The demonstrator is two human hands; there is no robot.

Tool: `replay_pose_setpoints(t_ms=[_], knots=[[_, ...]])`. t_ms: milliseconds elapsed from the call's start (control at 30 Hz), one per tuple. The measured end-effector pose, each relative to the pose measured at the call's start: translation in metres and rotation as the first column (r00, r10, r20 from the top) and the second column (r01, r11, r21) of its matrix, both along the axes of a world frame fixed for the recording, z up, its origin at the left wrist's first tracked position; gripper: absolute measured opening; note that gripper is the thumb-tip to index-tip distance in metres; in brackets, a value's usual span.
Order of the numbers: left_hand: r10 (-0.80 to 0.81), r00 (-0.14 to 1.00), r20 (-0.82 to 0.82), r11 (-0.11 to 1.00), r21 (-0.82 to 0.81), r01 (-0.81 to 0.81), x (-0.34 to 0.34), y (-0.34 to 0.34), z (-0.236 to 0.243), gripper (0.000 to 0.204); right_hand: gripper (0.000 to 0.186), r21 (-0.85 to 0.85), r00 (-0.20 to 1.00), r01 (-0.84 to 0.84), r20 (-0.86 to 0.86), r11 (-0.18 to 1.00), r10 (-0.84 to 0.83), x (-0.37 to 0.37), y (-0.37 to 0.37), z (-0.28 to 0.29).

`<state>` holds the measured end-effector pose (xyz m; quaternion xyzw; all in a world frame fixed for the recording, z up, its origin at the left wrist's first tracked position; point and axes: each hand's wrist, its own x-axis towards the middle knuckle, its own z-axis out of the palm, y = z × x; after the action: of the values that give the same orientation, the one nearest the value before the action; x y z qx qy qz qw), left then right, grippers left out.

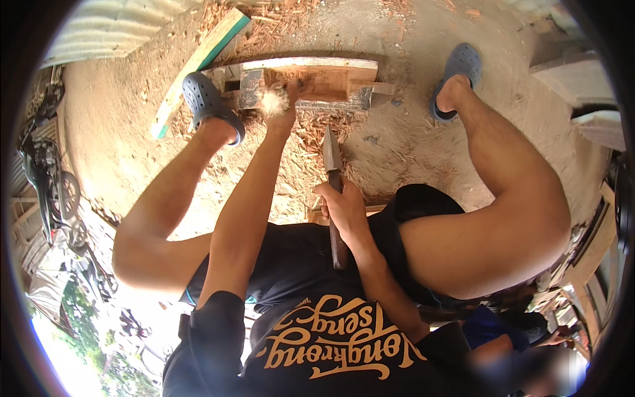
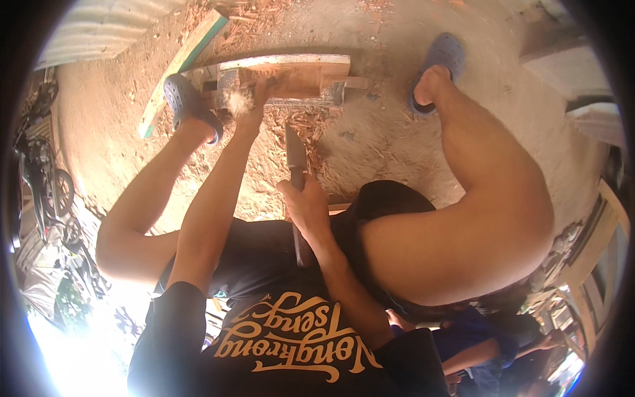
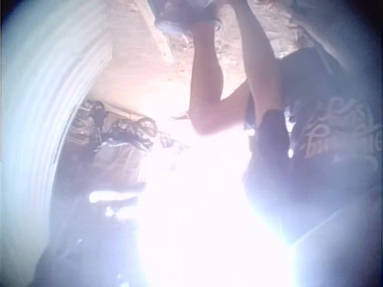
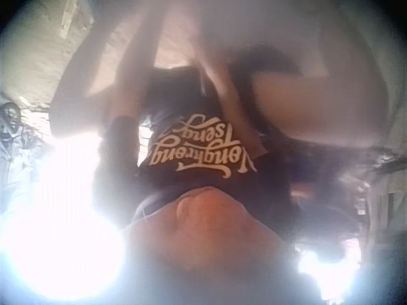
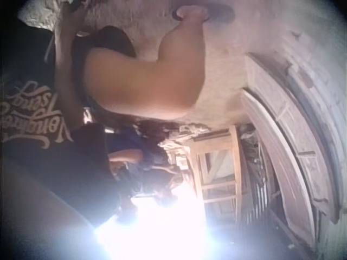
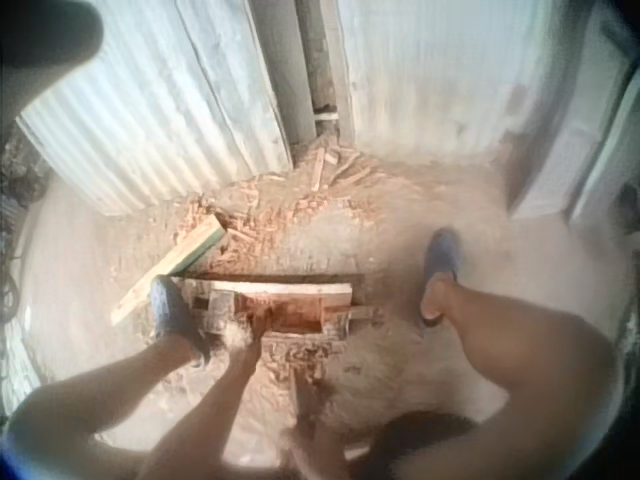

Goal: The person uses a chisel and mallet to carve a rectangular recess into a piece of wood. They repeatedly strike the chisel to remove wood chips and periodically clear debris from the work area.

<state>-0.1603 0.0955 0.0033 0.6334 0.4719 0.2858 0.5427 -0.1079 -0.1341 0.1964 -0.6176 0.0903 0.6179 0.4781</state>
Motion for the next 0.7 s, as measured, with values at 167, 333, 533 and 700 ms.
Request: replay_pose_setpoints(t_ms=[167, 333, 533, 700], knots=[[-0.016, 0.958, 0.285, 0.951, -0.291, 0.103, 0.037, -0.022, 0.05, 0.028, 0.026, -0.038, 0.992, -0.03, 0.123, 0.999, 0.034, 0.01, -0.014, -0.013], [-0.307, 0.908, -0.285, 0.925, 0.135, 0.355, 0.082, -0.049, 0.063, 0.033, 0.03, -0.07, 0.988, -0.023, 0.148, 0.997, 0.033, 0.01, -0.018, -0.015], [-0.232, 0.967, -0.107, 0.968, 0.076, 0.241, 0.058, -0.023, 0.047, 0.024, 0.031, -0.07, 0.993, -0.032, 0.108, 0.997, 0.04, 0.013, -0.016, -0.01], [-0.21, 0.939, -0.272, 0.949, 0.173, 0.262, 0.037, 0.006, 0.038, 0.033, 0.033, -0.098, 0.98, -0.066, 0.18, 0.993, 0.083, 0.014, -0.019, -0.015]])
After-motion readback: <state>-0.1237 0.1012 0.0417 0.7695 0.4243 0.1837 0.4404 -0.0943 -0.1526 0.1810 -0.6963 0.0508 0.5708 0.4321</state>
